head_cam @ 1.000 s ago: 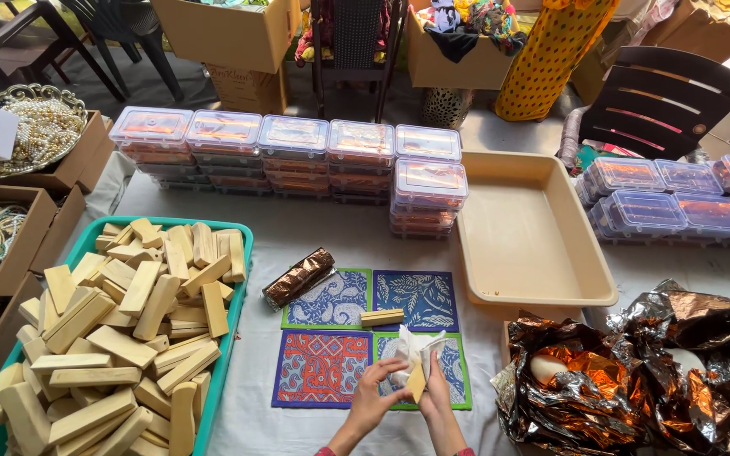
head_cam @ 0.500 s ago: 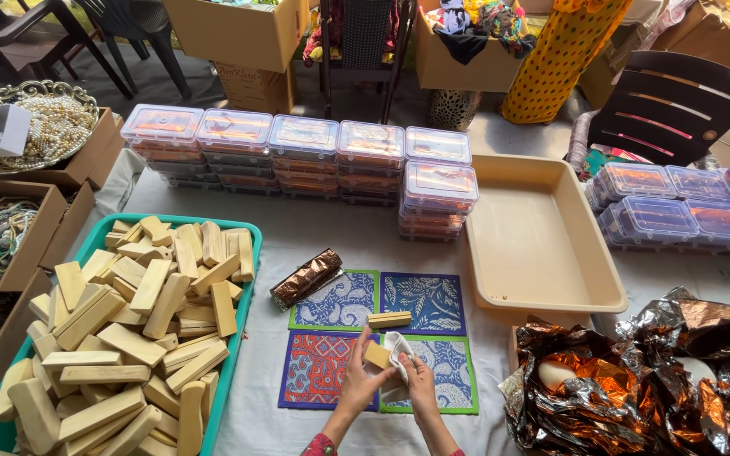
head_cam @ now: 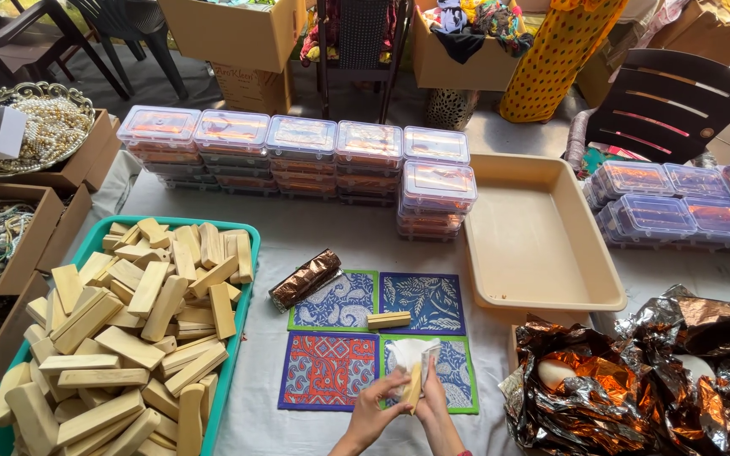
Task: The person wraps rectangular soap bars in copper-colored foil. They pick up a soap bar, place it on a foil sheet, fold the foil around it, and set the wrapped item aside. They also wipe a soap bar with a white cloth before wrapping it.
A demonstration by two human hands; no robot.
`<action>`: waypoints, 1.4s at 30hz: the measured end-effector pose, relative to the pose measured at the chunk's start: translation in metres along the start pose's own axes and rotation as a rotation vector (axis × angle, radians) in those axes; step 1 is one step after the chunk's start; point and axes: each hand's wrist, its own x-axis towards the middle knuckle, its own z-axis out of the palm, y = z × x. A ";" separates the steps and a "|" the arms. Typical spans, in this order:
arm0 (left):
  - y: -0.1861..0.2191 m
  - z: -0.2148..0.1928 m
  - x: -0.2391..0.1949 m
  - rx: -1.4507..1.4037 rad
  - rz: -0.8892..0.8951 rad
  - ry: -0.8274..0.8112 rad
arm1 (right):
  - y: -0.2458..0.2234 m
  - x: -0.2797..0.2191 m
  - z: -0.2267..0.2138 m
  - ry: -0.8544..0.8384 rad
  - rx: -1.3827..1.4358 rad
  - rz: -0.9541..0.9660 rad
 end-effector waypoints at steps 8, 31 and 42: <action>0.004 -0.008 0.022 0.411 0.118 0.574 | 0.019 -0.027 0.028 -0.208 -0.075 0.129; -0.007 -0.062 0.119 0.822 0.323 0.462 | -0.075 -0.041 0.002 -0.622 0.596 0.075; 0.034 -0.050 0.096 0.824 0.108 0.579 | -0.079 -0.064 0.043 -0.231 0.410 -0.017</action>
